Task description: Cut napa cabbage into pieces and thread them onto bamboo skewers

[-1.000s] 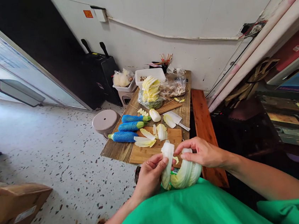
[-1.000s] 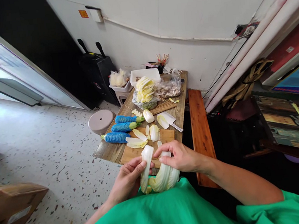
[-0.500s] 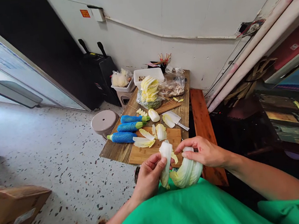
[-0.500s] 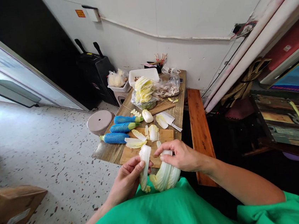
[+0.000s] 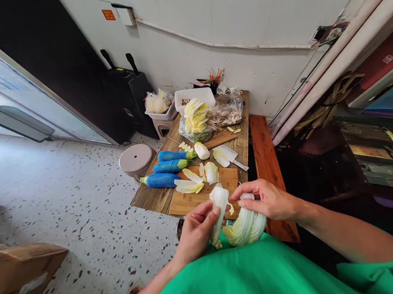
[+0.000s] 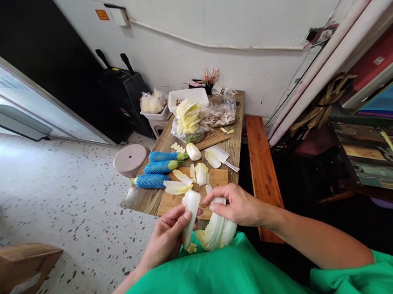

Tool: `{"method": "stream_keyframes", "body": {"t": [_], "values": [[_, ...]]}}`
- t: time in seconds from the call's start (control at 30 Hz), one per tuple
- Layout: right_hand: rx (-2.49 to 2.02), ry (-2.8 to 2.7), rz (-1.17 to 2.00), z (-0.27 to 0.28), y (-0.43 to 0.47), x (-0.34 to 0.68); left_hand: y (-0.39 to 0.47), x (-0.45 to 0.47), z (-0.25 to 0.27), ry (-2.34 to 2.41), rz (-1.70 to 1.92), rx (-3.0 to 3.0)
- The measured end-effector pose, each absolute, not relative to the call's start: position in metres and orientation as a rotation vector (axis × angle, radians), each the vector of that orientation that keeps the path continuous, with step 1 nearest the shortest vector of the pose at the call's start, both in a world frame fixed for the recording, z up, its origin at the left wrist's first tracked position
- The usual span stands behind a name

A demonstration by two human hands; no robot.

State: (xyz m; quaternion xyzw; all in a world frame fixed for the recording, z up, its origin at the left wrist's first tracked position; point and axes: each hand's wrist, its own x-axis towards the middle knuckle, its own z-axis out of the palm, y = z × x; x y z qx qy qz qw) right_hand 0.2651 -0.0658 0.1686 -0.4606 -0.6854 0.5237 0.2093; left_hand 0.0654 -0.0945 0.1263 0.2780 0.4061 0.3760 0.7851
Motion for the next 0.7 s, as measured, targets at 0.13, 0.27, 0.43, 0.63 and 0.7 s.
{"method": "stream_keyframes", "body": {"t": [0.13, 0.27, 0.43, 0.63, 0.7], "values": [[-1.322, -1.918, 1.435, 0.17, -0.066, 0.2666, -0.0942, 0.0672, 0.1267, 0.862, 0.859, 0.536], [-1.322, -1.908, 1.437, 0.1702, -0.066, 0.2663, -0.0938, 0.0677, 0.1288, 0.865, 0.861, 0.541], [-1.305, -1.894, 1.452, 0.1705, -0.0657, 0.2643, -0.0933, 0.0655, 0.1278, 0.862, 0.854, 0.587], [-1.33, -1.869, 1.477, 0.1721, -0.0651, 0.2615, -0.0929, 0.0628, 0.1209, 0.863, 0.847, 0.61], [-1.357, -1.855, 1.485, 0.1725, -0.0649, 0.2604, -0.0928, 0.0621, 0.1204, 0.866, 0.83, 0.624]]}}
